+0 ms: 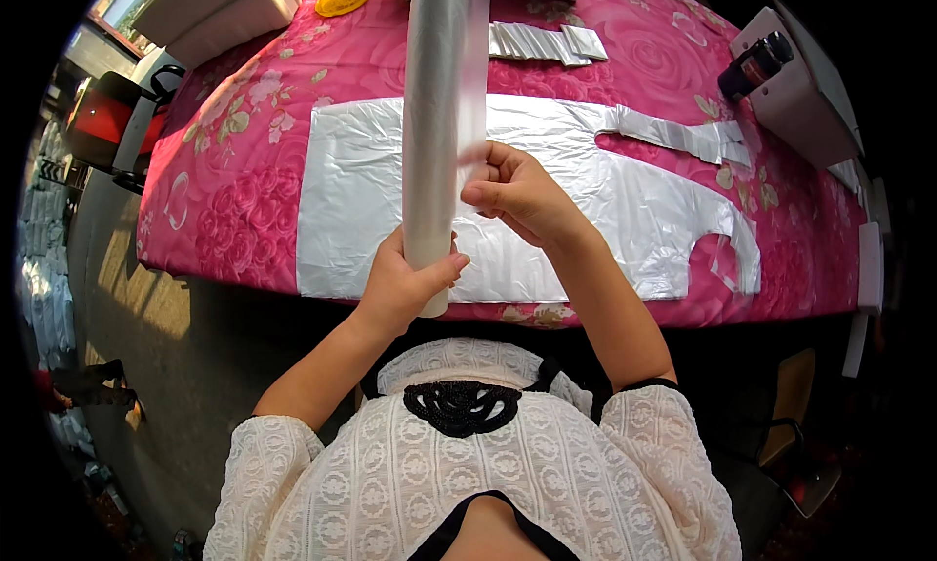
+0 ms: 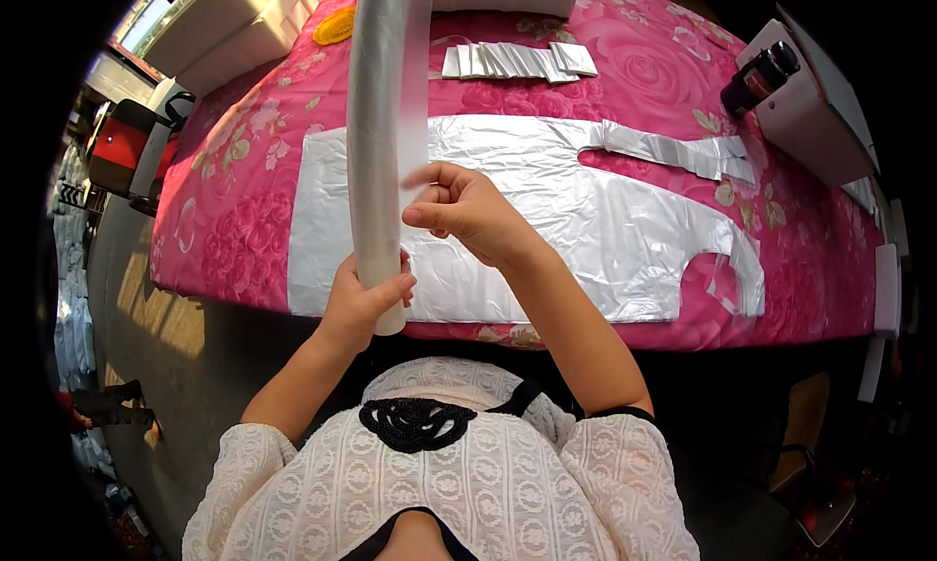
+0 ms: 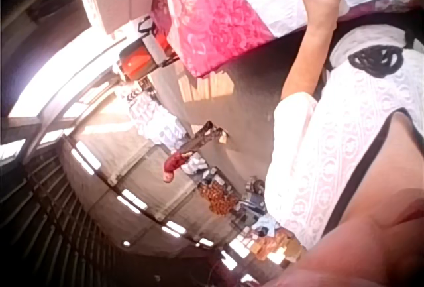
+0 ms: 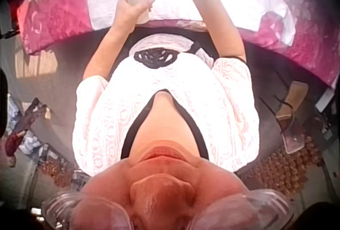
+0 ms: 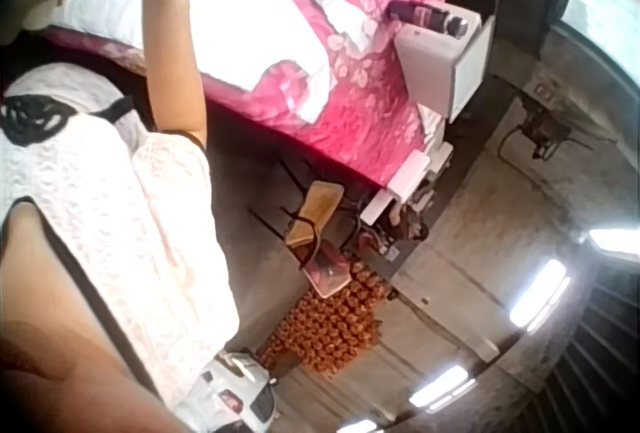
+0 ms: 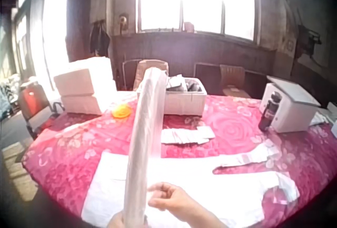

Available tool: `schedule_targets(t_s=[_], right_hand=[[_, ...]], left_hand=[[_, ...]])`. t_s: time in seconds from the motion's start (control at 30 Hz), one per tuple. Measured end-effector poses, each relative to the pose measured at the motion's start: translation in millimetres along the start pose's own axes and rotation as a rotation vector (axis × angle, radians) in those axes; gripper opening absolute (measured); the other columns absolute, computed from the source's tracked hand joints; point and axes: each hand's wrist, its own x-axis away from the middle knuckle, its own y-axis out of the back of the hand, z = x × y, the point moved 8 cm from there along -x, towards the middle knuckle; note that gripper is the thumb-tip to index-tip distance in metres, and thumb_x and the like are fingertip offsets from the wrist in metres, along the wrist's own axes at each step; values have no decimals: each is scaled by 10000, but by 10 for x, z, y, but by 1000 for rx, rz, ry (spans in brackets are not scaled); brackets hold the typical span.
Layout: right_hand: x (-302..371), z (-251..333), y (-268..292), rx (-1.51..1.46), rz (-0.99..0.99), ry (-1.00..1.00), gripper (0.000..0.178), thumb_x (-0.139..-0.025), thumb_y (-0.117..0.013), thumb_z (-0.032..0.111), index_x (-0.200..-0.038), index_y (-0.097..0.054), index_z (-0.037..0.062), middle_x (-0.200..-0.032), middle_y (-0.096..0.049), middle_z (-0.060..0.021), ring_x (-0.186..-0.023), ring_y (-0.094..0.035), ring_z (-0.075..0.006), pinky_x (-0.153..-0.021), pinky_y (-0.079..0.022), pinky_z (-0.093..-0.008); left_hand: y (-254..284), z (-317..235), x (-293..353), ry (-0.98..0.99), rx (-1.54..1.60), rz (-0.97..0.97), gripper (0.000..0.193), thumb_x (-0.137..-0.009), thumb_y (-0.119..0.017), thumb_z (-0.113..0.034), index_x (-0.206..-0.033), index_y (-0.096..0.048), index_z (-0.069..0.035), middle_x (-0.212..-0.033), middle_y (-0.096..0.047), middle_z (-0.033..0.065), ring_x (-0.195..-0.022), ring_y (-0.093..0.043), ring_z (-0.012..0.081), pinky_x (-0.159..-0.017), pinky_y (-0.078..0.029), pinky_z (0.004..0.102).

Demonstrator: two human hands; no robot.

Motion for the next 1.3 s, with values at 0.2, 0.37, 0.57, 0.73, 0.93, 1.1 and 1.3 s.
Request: schedule_targets(t_s=[0.2,0.37,0.57,0.73,0.93,1.1,1.3], right_hand=[[64,-217,47,8,24,-15,400,-695,-772,119,-1017,-547,43,-647,-540,39,-575,-449,-34,-543,-352,-181],[68,-335,63,2,11,-4,507,-700,-776,173,-1119,-533,25,-709,-567,30,-610,-479,-32,-570,-378,-186],[123,-236,-95,42,94,-46,513,-670,-796,229,-1083,-585,10,-863,-627,-35,-783,-585,-98,-704,-460,-230],[239,-169,-394,226,219,34,525,-639,-801,298,-1021,-600,0,-915,-637,-83,-830,-606,-132,-743,-476,-265],[338,-230,-125,467,-91,-179,419,-701,-745,303,-921,-619,-30,-804,-628,-77,-697,-583,-111,-626,-468,-248],[393,-549,20,665,-184,-159,466,-711,-715,361,-946,-619,-29,-719,-616,-54,-625,-572,-126,-580,-453,-267],[420,-845,-160,948,3,-214,452,-737,-680,436,-845,-621,1,-686,-612,-122,-628,-598,-239,-582,-459,-319]], left_hand=[[-9,63,-2,31,30,-14,334,-737,-698,-145,-970,-512,4,-804,-557,54,-662,-564,128,-592,-473,271],[-36,145,-9,72,91,50,359,-729,-702,-197,-967,-515,-5,-800,-552,51,-660,-558,129,-598,-477,273],[-235,148,31,98,354,379,445,-706,-700,-255,-995,-486,7,-765,-532,64,-638,-557,156,-577,-484,285],[-483,135,271,245,755,1058,668,-678,-717,-325,-1167,-429,26,-948,-571,211,-762,-599,278,-698,-543,444],[-165,398,2,323,424,648,810,-694,-670,-475,-1257,-366,21,-1115,-528,195,-985,-567,294,-793,-516,450],[26,527,-226,208,207,303,671,-839,-447,-543,-1213,-429,13,-1036,-568,125,-957,-574,196,-784,-490,314],[302,870,-171,266,-56,100,658,-873,-409,-581,-1130,-485,19,-865,-590,87,-710,-590,139,-612,-494,251]])
